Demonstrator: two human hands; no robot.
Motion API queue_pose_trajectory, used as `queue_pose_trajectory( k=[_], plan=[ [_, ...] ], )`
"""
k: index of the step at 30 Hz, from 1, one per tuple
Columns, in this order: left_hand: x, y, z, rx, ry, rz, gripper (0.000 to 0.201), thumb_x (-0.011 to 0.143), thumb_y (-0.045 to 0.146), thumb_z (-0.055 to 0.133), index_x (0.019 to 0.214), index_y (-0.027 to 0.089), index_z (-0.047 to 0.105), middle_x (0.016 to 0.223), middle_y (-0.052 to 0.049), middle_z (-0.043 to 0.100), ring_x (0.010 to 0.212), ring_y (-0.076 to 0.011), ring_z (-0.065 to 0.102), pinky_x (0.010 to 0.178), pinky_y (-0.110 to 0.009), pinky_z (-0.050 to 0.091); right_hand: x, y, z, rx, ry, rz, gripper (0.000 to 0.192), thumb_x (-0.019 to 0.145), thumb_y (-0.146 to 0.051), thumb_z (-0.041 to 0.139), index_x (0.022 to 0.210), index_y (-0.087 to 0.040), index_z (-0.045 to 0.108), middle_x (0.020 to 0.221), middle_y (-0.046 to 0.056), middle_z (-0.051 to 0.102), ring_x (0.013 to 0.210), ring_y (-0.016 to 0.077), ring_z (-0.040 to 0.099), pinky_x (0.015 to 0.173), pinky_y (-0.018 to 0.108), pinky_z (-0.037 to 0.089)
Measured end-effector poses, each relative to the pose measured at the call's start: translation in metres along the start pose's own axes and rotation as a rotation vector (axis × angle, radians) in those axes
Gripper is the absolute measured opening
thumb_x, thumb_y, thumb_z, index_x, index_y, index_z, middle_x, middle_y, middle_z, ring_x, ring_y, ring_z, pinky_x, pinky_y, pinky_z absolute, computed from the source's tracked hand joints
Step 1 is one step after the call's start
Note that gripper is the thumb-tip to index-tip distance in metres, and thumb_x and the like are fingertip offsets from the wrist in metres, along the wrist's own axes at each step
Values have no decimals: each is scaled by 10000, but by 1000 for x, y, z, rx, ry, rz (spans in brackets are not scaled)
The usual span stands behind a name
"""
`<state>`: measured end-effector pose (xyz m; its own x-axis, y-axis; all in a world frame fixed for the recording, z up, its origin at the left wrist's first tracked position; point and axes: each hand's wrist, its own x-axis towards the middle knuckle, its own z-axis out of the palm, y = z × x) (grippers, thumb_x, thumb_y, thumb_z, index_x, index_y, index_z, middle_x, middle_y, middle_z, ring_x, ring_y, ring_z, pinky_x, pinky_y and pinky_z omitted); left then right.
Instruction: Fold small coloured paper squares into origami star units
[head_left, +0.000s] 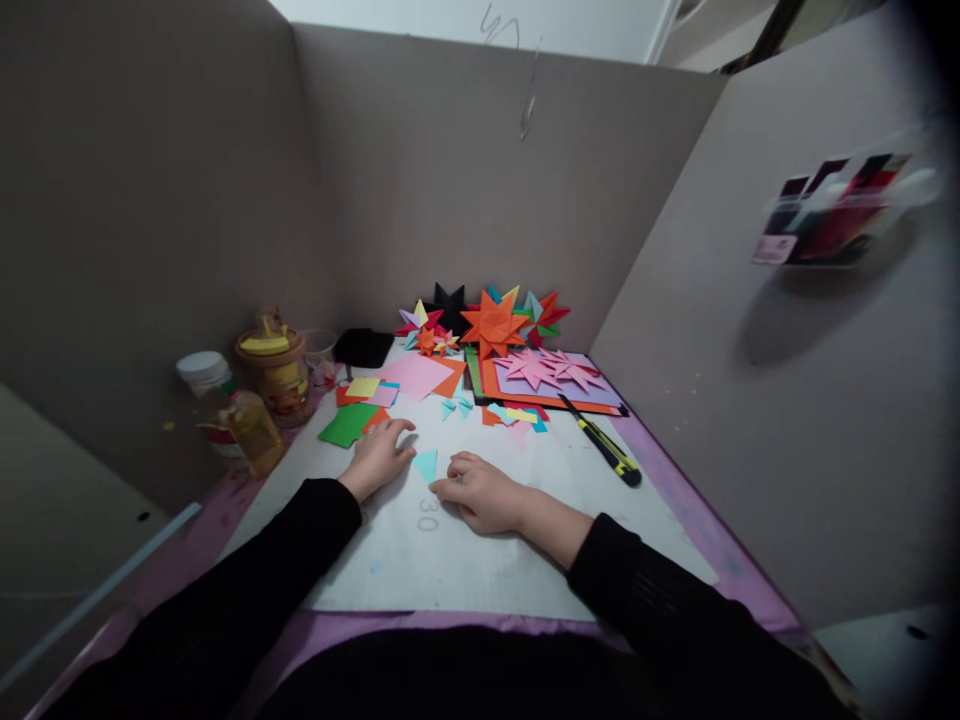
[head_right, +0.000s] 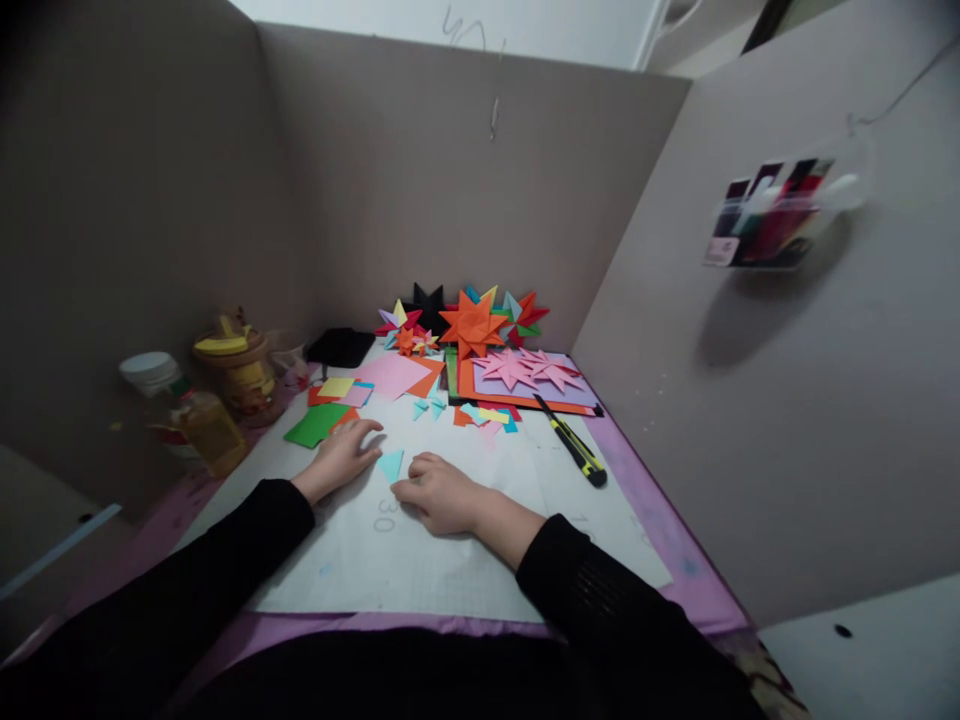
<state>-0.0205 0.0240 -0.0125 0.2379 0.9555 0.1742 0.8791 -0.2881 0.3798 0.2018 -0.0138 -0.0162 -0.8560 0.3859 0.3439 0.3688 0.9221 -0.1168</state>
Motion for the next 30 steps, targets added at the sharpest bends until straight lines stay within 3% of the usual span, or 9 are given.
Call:
queue_pose_trajectory(
  k=[6, 10, 12, 15, 18, 25, 30],
  plan=[
    [-1, 0, 1, -32, 21, 20, 264, 784, 330, 516, 1024, 251, 594, 1090, -59, 576, 992, -244, 518, 821, -350, 377, -4, 4, 3, 261, 176, 45, 378, 665, -14, 468, 969, -195, 601, 926, 76, 586, 912, 188, 532, 843, 354, 430],
    [-3, 2, -1, -97, 35, 72, 250, 838, 348, 431, 900, 209, 631, 955, -61, 615, 916, -214, 537, 814, -323, 379, -2, 9, 3, 292, 313, 164, 342, 678, 8, 430, 914, -187, 584, 836, 61, 617, 901, 195, 528, 829, 376, 445],
    [-5, 5, -1, -82, 27, 101, 260, 806, 408, 479, 857, 203, 630, 945, -62, 609, 915, -221, 530, 824, -330, 374, -1, 11, 4, 281, 343, 216, 315, 689, 5, 433, 892, -186, 581, 818, 61, 612, 881, 197, 523, 805, 377, 454],
    [-9, 9, -1, -62, 3, 156, 269, 671, 445, 633, 788, 203, 614, 1019, -58, 583, 961, -241, 507, 852, -344, 358, 1, 12, 5, 272, 343, 246, 307, 697, 2, 449, 904, -181, 581, 828, 63, 602, 885, 197, 514, 792, 367, 456],
    [-10, 11, -2, -109, -53, 202, 214, 656, 396, 654, 713, 200, 589, 1000, -42, 590, 956, -227, 508, 842, -326, 356, 2, 11, 7, 282, 348, 279, 282, 717, -11, 473, 920, -173, 582, 835, 60, 598, 886, 191, 510, 801, 356, 448],
    [-11, 13, -4, -195, -142, 172, 262, 657, 298, 634, 877, 210, 524, 769, 13, 599, 735, -169, 529, 640, -257, 360, 10, 12, 14, 268, 309, 442, 201, 736, -146, 593, 934, -173, 570, 879, 54, 580, 925, 196, 495, 810, 351, 423],
    [-13, 10, 2, -290, -150, 138, 232, 663, 243, 609, 875, 212, 520, 689, 44, 567, 670, -139, 514, 601, -237, 352, 17, 7, 20, 234, 255, 567, 411, 629, -330, 729, 966, -181, 547, 941, 61, 549, 969, 231, 462, 814, 382, 411]
  ],
)
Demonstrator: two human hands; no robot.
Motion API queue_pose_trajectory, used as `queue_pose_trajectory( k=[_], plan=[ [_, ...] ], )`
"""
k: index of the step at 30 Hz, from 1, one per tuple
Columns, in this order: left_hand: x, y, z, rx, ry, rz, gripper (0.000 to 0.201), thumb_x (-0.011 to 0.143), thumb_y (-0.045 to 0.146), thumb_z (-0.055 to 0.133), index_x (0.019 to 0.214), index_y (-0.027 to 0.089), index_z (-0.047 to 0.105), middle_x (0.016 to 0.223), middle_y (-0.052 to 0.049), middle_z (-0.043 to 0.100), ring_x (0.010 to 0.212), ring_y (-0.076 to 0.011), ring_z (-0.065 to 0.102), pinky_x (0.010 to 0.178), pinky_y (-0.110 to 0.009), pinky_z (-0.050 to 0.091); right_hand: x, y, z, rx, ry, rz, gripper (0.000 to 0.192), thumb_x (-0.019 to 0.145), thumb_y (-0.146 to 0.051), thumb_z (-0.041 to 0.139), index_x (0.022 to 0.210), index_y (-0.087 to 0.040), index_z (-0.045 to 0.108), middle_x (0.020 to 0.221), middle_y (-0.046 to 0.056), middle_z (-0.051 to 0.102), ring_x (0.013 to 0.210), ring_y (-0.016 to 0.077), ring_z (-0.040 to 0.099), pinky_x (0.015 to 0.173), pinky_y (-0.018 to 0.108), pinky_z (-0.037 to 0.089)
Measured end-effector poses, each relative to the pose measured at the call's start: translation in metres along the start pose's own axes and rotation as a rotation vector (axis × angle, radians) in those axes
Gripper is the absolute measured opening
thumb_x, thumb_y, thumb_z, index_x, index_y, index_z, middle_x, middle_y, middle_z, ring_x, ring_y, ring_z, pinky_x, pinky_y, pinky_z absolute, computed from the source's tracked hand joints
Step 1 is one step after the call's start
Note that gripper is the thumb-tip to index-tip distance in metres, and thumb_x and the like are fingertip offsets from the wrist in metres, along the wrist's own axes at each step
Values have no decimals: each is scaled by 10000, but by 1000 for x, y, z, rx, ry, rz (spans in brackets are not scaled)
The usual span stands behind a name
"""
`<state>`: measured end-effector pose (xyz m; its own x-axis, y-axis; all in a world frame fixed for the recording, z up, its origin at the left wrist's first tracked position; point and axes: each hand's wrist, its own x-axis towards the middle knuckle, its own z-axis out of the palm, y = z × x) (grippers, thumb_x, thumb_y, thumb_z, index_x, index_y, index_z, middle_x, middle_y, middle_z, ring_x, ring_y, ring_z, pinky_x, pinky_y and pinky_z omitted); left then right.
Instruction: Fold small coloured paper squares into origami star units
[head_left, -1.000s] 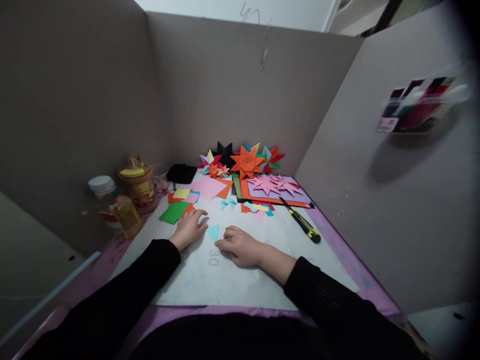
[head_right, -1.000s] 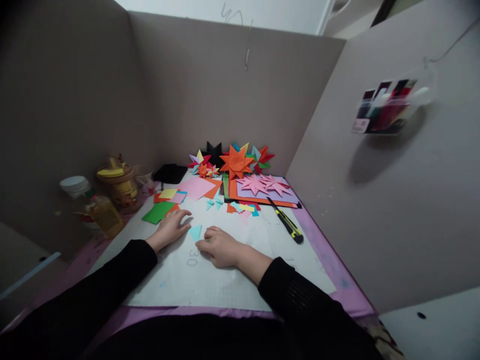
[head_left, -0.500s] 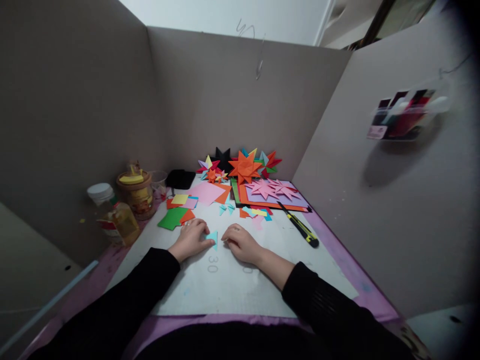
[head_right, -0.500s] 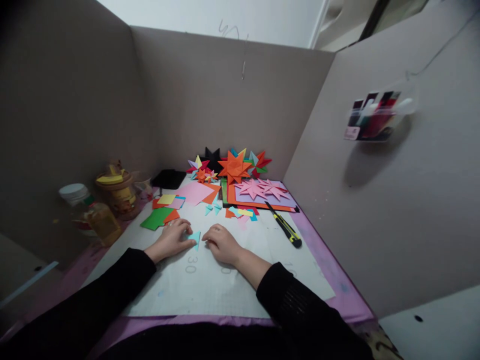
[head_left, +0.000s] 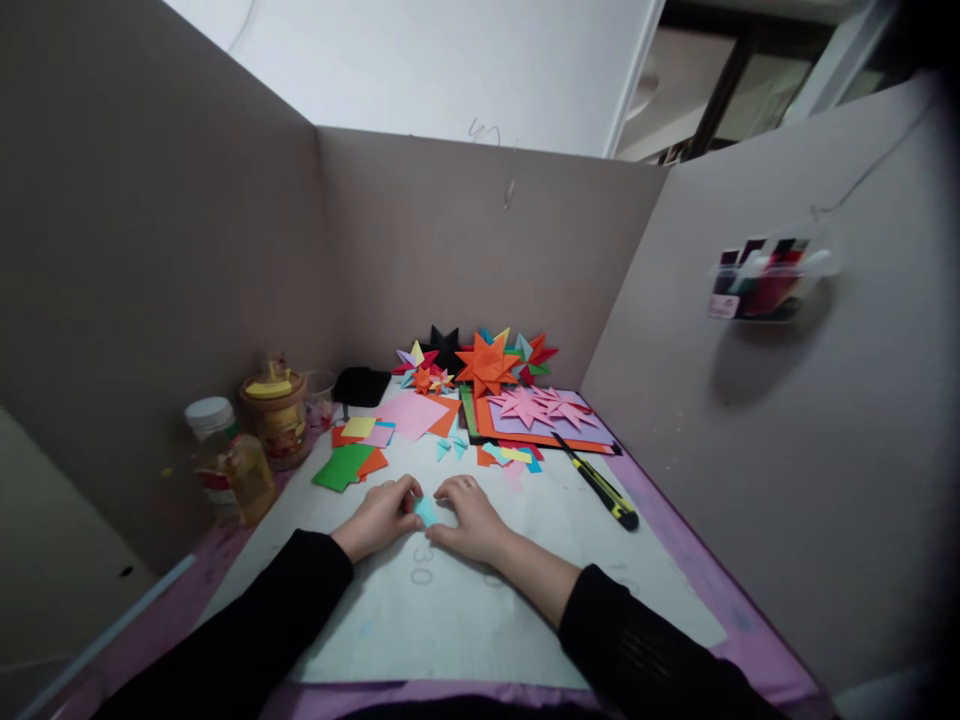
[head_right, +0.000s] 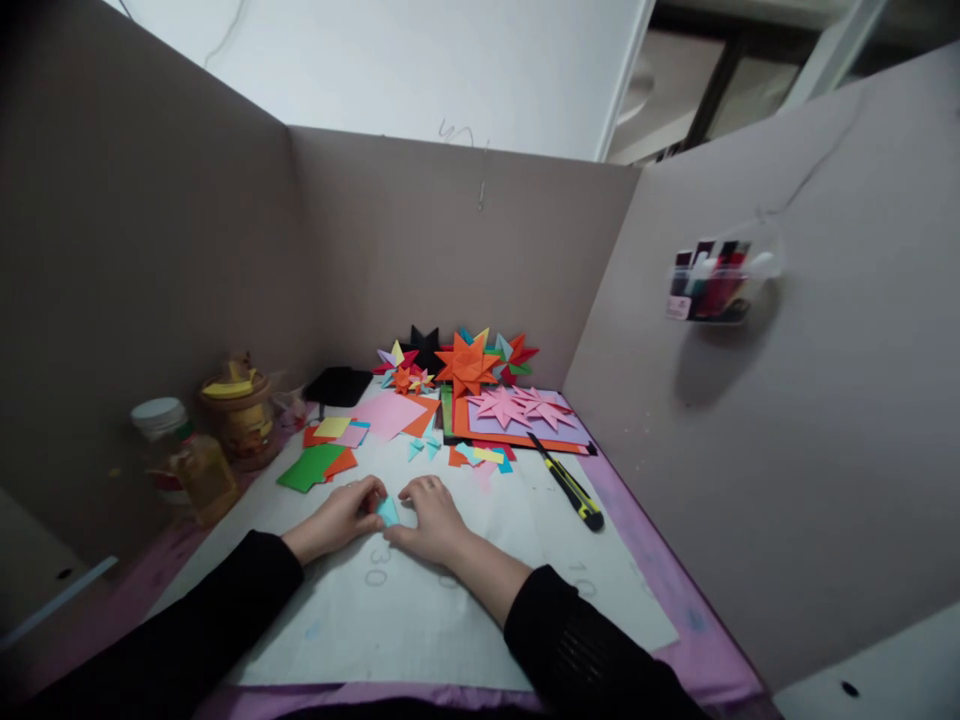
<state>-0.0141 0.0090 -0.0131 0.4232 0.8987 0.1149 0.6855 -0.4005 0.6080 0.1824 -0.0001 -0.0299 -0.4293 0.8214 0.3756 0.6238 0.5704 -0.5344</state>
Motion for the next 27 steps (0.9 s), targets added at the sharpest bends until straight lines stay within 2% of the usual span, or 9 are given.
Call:
queue_pose_trajectory(
  k=[2, 6, 8, 12, 15, 19, 21, 24, 27],
  plan=[
    [0, -3, 2, -91, 15, -11, 224, 672, 229, 598, 876, 204, 511, 667, 49, 553, 643, -128, 510, 590, -232, 356, 1, -2, 4, -3, 14, 38, 461, 590, -354, 757, 962, -179, 548, 973, 72, 539, 992, 241, 452, 822, 391, 410],
    [0, -3, 3, -253, 80, 11, 196, 717, 254, 580, 877, 192, 485, 667, 49, 513, 613, -113, 486, 566, -221, 364, 6, -3, 8, 107, 99, 71, 134, 673, -210, 697, 733, -177, 583, 967, 72, 570, 998, 219, 483, 862, 368, 405],
    [0, -1, 0, -269, 149, 33, 208, 722, 272, 590, 880, 192, 482, 715, 34, 519, 659, -120, 498, 599, -229, 389, 8, -3, 6, 192, 167, 88, 104, 702, -153, 650, 654, -177, 560, 901, 59, 591, 922, 196, 525, 813, 335, 431],
    [0, 2, -3, -259, 258, 66, 454, 658, 309, 675, 1044, 204, 462, 971, -33, 549, 831, -158, 532, 704, -268, 431, 7, -4, -2, 234, 275, 38, 97, 751, -141, 580, 676, -186, 538, 788, 33, 588, 806, 173, 546, 714, 296, 452],
    [0, 3, -3, -368, 136, 75, 519, 675, 352, 674, 1115, 209, 440, 1034, -53, 549, 836, -155, 535, 679, -262, 441, 3, -5, -10, 140, 303, -111, 73, 782, -132, 547, 737, -189, 546, 810, 40, 592, 828, 175, 538, 762, 316, 444],
    [-3, 7, -3, -726, -91, 58, 473, 786, 481, 532, 1152, 206, 416, 1038, -67, 562, 751, -132, 556, 669, -274, 457, -1, -1, -20, -32, 312, -370, 132, 822, -102, 463, 825, -189, 561, 864, 68, 614, 826, 175, 540, 734, 316, 451],
    [-5, 11, -3, -878, -151, 32, 466, 826, 499, 462, 1184, 208, 395, 1036, -70, 561, 705, -114, 556, 655, -269, 460, -2, 0, -22, -102, 305, -487, 168, 826, -86, 433, 841, -189, 565, 877, 70, 620, 792, 166, 538, 704, 307, 454],
    [-7, 16, -4, -930, -128, -5, 450, 769, 398, 603, 1138, 198, 440, 983, -48, 568, 745, -115, 557, 657, -237, 451, -4, -1, -23, -132, 297, -567, 191, 813, -62, 423, 833, -189, 563, 869, 60, 617, 760, 159, 529, 674, 295, 459],
    [-6, 18, -3, -908, -70, -56, 403, 706, 322, 678, 1036, 175, 500, 880, -18, 569, 707, -110, 552, 608, -213, 443, -4, -4, -22, -69, 258, -547, 186, 801, -63, 444, 866, -191, 562, 895, 66, 605, 804, 166, 528, 707, 305, 475]
  ],
)
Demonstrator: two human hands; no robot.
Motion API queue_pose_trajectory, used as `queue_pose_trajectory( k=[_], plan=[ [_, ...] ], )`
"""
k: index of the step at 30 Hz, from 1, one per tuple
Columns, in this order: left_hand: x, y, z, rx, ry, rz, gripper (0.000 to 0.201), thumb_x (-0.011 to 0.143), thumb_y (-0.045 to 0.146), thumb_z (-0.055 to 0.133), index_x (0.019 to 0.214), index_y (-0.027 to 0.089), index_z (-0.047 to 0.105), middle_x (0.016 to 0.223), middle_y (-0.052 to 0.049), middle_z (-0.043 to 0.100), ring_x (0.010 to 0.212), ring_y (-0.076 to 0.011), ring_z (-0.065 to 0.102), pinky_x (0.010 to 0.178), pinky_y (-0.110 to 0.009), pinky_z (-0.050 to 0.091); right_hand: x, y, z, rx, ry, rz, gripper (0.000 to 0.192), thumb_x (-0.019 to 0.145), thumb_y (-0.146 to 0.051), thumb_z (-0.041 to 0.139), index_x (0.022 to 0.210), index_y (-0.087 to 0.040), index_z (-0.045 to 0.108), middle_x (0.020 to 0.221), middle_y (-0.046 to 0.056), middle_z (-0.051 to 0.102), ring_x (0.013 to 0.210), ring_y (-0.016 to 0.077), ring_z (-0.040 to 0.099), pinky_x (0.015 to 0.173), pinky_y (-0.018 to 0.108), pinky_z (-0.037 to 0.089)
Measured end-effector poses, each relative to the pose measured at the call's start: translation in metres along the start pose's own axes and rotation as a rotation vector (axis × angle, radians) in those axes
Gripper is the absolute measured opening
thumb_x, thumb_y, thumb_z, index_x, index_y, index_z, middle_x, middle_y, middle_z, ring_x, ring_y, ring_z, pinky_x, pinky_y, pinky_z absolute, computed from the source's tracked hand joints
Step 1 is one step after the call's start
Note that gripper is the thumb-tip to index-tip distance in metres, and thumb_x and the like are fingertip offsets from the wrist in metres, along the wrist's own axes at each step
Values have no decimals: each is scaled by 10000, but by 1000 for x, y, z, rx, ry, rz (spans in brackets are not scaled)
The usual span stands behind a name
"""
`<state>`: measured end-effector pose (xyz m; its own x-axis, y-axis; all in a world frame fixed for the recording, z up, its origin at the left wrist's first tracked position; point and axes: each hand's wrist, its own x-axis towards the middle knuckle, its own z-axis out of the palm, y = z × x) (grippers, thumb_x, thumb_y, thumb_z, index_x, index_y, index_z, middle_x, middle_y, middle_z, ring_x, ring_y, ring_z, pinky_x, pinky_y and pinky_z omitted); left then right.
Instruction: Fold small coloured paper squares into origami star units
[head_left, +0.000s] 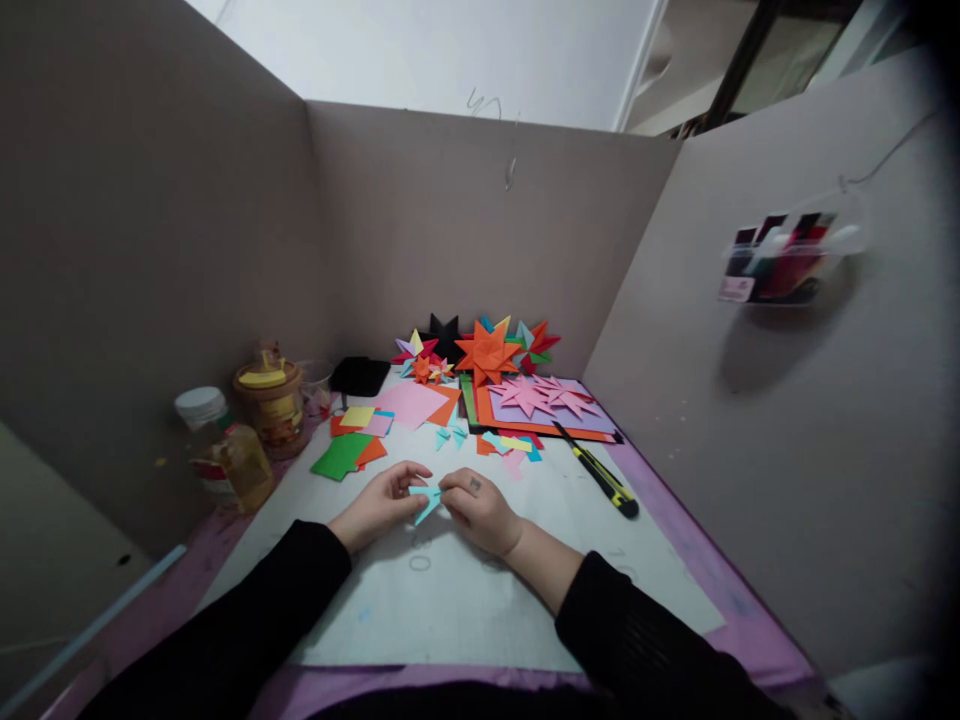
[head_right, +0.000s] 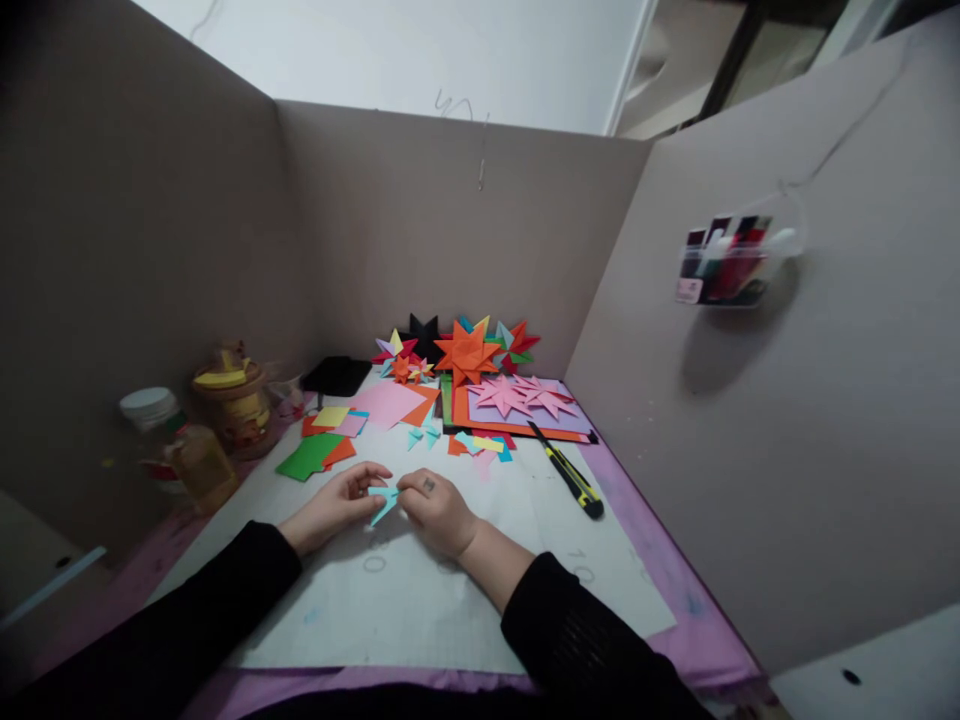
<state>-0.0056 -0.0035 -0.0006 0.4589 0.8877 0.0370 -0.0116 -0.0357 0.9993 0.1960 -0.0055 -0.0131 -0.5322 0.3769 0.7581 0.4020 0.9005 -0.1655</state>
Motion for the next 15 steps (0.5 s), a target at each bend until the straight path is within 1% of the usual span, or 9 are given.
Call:
queue_pose_trajectory(
  k=[3, 6, 11, 15],
  plan=[
    [1, 0, 1, 10, 56, -25, 340, 718, 324, 649, 989, 172, 512, 767, 13, 557, 590, -90, 519, 527, -202, 429, 1, -1, 0, 80, -21, 85, 184, 796, -97, 493, 941, -187, 560, 946, 86, 590, 882, 186, 526, 769, 337, 479],
    [1, 2, 2, 33, 85, -26, 278, 701, 323, 646, 901, 170, 529, 697, 36, 538, 533, -79, 496, 500, -197, 421, 0, -1, 0, 131, -31, 137, 189, 801, -110, 504, 963, -191, 559, 944, 89, 588, 902, 194, 526, 793, 360, 475],
    [2, 2, 2, 51, 60, -37, 182, 699, 305, 626, 769, 156, 547, 635, 42, 528, 508, -73, 482, 498, -192, 407, -1, 1, 1, 211, -47, 194, 191, 798, -72, 474, 920, -195, 553, 893, 74, 590, 882, 187, 534, 788, 359, 474],
    [1, 1, 1, 60, 54, -68, 163, 719, 296, 605, 766, 140, 605, 596, 33, 544, 491, -67, 460, 478, -178, 362, -2, 2, 2, 259, -59, 203, 215, 770, -34, 463, 885, -196, 545, 873, 65, 590, 870, 181, 534, 780, 345, 473]
  ],
)
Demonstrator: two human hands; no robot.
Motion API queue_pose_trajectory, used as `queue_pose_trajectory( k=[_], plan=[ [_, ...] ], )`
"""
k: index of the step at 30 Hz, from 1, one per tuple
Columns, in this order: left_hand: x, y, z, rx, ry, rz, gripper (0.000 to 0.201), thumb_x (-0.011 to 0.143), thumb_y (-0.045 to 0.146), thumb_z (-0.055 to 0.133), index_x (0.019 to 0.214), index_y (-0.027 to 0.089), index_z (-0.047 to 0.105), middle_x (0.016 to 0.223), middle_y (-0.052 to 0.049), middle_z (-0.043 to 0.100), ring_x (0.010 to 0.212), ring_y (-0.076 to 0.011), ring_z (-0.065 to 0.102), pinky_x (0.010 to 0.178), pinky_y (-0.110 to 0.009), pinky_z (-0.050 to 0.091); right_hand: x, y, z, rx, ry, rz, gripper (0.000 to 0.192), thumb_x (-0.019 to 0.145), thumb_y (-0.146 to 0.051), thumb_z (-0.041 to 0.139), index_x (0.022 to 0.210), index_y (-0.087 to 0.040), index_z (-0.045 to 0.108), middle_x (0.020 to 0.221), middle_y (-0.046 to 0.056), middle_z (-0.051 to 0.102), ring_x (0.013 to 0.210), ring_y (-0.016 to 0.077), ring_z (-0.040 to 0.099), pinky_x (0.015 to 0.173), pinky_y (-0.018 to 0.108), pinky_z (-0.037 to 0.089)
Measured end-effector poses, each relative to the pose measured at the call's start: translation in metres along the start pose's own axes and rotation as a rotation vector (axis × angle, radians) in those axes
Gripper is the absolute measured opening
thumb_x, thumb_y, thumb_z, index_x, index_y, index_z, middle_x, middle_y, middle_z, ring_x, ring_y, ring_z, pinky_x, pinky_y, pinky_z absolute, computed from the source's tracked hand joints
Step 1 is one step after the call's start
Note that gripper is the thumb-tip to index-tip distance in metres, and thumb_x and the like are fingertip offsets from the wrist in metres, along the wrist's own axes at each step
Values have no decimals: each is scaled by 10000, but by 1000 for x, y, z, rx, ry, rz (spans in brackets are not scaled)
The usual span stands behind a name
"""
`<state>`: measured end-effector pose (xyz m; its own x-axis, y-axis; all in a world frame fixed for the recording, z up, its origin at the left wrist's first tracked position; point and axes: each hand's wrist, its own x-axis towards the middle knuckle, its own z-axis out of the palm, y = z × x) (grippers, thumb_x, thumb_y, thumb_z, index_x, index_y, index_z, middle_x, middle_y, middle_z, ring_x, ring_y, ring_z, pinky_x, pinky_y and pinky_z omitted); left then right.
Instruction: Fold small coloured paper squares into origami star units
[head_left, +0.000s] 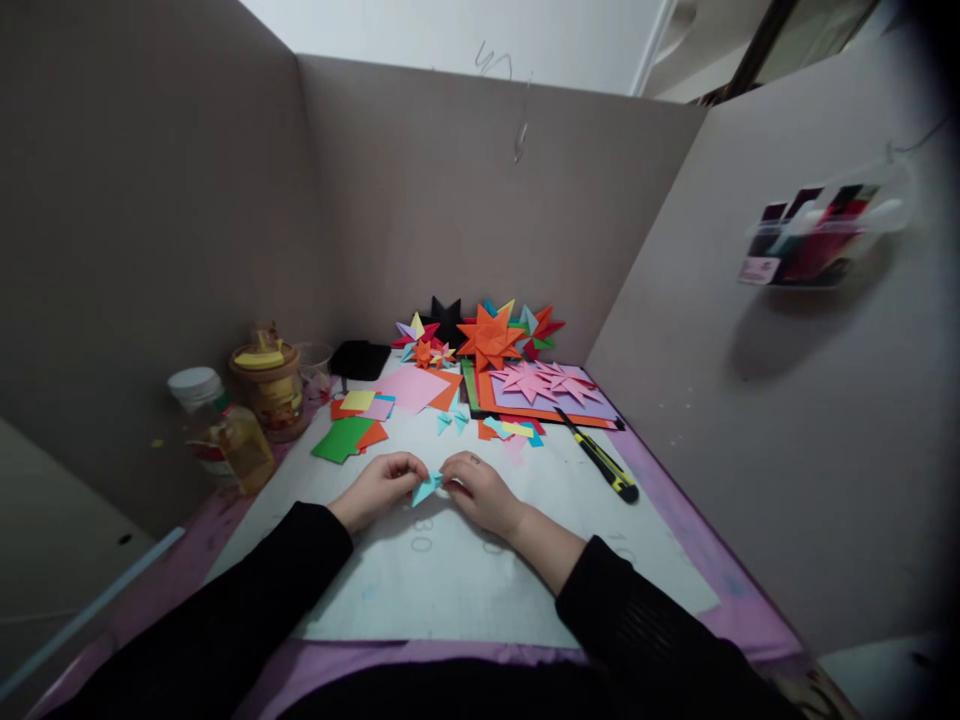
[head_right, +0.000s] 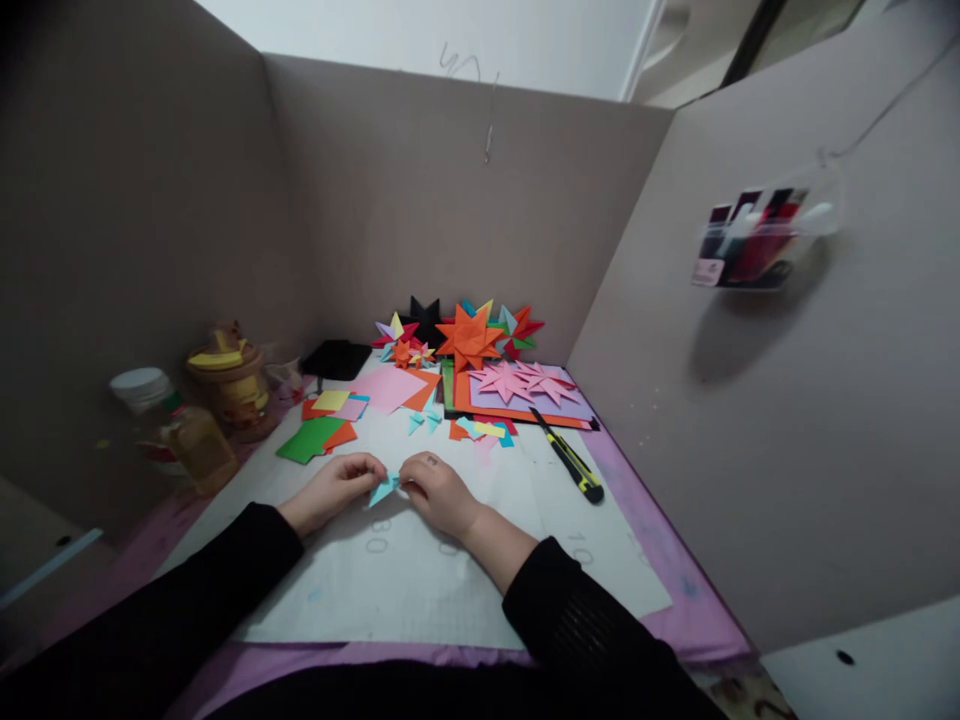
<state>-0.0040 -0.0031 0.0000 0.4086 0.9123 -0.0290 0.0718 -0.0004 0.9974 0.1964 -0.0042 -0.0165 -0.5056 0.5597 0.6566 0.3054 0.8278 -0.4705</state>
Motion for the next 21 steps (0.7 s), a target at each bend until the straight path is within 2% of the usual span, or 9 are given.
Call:
queue_pose_trajectory(
  k=[5, 8, 11, 16, 21],
  plan=[
    [1, 0, -2, -101, 33, -121, 173, 678, 228, 600, 804, 141, 679, 592, 15, 594, 488, -70, 466, 481, -182, 362, -1, 0, -1, 23, -1, 17, 206, 767, -34, 463, 855, -201, 545, 885, 65, 586, 882, 180, 540, 784, 346, 472],
    [3, -3, -5, -253, 10, -204, 241, 632, 175, 580, 834, 127, 704, 706, -32, 664, 541, -88, 528, 560, -211, 428, -1, 1, -1, 35, 25, 23, 196, 771, -37, 463, 842, -201, 544, 872, 62, 582, 873, 179, 543, 779, 344, 473],
    [4, -7, -8, -332, -35, -216, 325, 595, 123, 568, 888, 115, 708, 757, -52, 682, 595, -99, 557, 614, -217, 443, 0, 1, -1, 51, 56, 31, 188, 783, -46, 459, 841, -204, 544, 865, 61, 582, 862, 176, 545, 770, 341, 477],
    [1, -6, -6, -150, -98, -167, 452, 603, 135, 640, 1054, 138, 659, 715, -13, 675, 540, -78, 516, 529, -188, 369, 1, 1, -2, 74, 110, 31, 177, 786, -55, 479, 849, -205, 548, 863, 57, 586, 862, 172, 548, 766, 333, 478],
    [1, -2, -4, -83, -99, -164, 539, 609, 256, 716, 1128, 147, 619, 841, -50, 695, 660, -126, 577, 624, -227, 416, 1, 1, -2, 85, 112, 38, 185, 776, -48, 473, 835, -202, 556, 890, 60, 587, 874, 168, 553, 774, 331, 479]
  ],
)
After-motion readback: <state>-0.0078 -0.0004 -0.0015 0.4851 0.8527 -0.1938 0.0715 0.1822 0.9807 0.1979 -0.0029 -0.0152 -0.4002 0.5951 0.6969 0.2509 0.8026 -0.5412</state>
